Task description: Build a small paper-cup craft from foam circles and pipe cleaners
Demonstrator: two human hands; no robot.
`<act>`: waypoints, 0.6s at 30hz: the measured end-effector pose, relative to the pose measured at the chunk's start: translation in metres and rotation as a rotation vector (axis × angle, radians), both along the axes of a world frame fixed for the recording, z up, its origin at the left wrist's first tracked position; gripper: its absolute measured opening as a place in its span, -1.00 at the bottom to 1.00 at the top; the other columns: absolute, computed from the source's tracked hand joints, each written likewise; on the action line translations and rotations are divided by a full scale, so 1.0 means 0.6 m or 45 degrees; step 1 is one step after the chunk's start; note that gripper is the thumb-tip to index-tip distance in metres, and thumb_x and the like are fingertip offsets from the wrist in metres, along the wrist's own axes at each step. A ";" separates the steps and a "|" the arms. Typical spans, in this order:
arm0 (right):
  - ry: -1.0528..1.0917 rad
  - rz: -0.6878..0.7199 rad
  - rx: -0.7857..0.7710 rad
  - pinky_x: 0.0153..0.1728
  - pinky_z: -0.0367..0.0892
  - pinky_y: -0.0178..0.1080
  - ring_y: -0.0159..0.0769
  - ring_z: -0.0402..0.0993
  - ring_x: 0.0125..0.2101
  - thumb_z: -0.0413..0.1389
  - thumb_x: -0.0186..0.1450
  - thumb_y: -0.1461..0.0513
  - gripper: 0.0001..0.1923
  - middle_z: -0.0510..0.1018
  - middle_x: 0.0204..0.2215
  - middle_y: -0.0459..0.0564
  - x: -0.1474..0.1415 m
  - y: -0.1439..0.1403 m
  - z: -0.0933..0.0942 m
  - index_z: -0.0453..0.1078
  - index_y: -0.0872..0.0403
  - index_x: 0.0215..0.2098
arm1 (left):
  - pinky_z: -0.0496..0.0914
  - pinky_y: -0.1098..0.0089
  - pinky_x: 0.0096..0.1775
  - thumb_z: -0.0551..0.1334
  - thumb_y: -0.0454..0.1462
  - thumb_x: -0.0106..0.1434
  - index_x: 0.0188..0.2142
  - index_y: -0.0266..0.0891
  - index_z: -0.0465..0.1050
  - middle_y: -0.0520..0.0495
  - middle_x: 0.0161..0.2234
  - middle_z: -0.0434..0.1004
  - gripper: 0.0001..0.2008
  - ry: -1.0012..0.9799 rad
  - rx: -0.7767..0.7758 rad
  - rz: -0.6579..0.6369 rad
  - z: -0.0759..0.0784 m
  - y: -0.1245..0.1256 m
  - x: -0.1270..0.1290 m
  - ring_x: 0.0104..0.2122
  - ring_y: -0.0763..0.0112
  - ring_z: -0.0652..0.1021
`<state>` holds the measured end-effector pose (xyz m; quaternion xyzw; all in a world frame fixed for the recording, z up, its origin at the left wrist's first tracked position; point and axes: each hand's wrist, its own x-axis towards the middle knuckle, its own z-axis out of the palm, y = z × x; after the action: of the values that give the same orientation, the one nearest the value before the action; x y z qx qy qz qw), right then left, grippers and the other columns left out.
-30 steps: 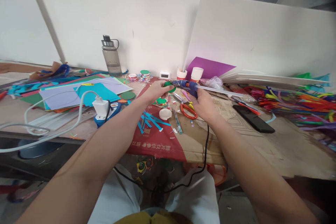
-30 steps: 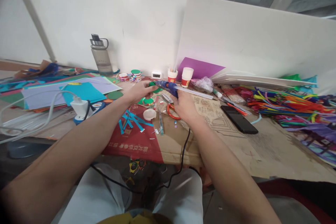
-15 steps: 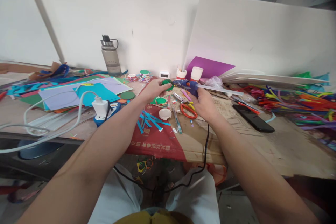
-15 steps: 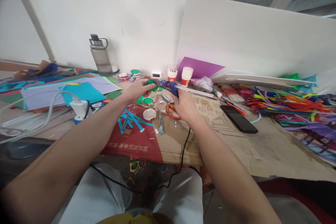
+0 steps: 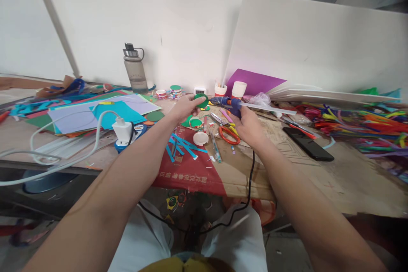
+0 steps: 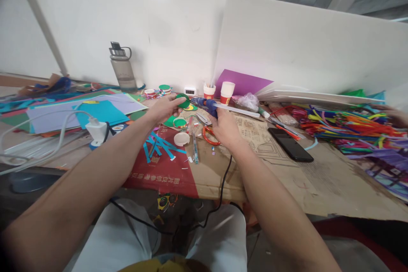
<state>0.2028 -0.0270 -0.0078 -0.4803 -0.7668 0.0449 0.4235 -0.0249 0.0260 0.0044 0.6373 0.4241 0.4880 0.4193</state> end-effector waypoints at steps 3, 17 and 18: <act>0.029 0.010 -0.026 -0.02 0.35 0.02 0.00 0.49 -0.08 0.00 0.34 0.14 -0.64 0.58 -0.10 0.20 0.000 -0.001 0.000 0.40 0.13 0.02 | 0.21 0.55 -0.61 0.28 -0.14 0.24 -0.38 -0.29 0.34 0.07 -0.60 0.35 -0.75 -0.084 -0.067 -0.011 0.001 -0.001 0.001 -0.65 0.62 0.35; 0.519 -0.426 -0.532 -0.34 0.42 -0.18 -0.24 0.50 -0.41 0.04 0.26 0.07 -0.66 0.57 -0.30 0.11 0.089 0.058 -0.035 0.38 0.14 -0.13 | 0.06 0.59 -0.68 0.31 -0.18 0.24 -0.40 -0.31 0.33 0.15 -0.70 0.28 -0.75 -0.143 -0.185 -0.018 0.006 -0.011 0.011 -0.73 0.67 0.26; 0.345 -0.590 -0.571 -0.28 0.42 -0.15 -0.16 0.53 -0.33 0.06 0.25 0.06 -0.62 0.57 -0.25 0.18 0.103 0.063 -0.038 0.41 0.17 -0.13 | 0.07 0.59 -0.68 0.32 -0.18 0.22 -0.41 -0.31 0.33 0.16 -0.71 0.27 -0.75 -0.124 -0.175 -0.016 0.005 -0.011 0.012 -0.73 0.67 0.26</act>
<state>0.2647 0.0106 -0.0305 -0.7124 -0.5451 0.1783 0.4044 -0.0178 0.0192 0.0075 0.5853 0.4317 0.4854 0.4853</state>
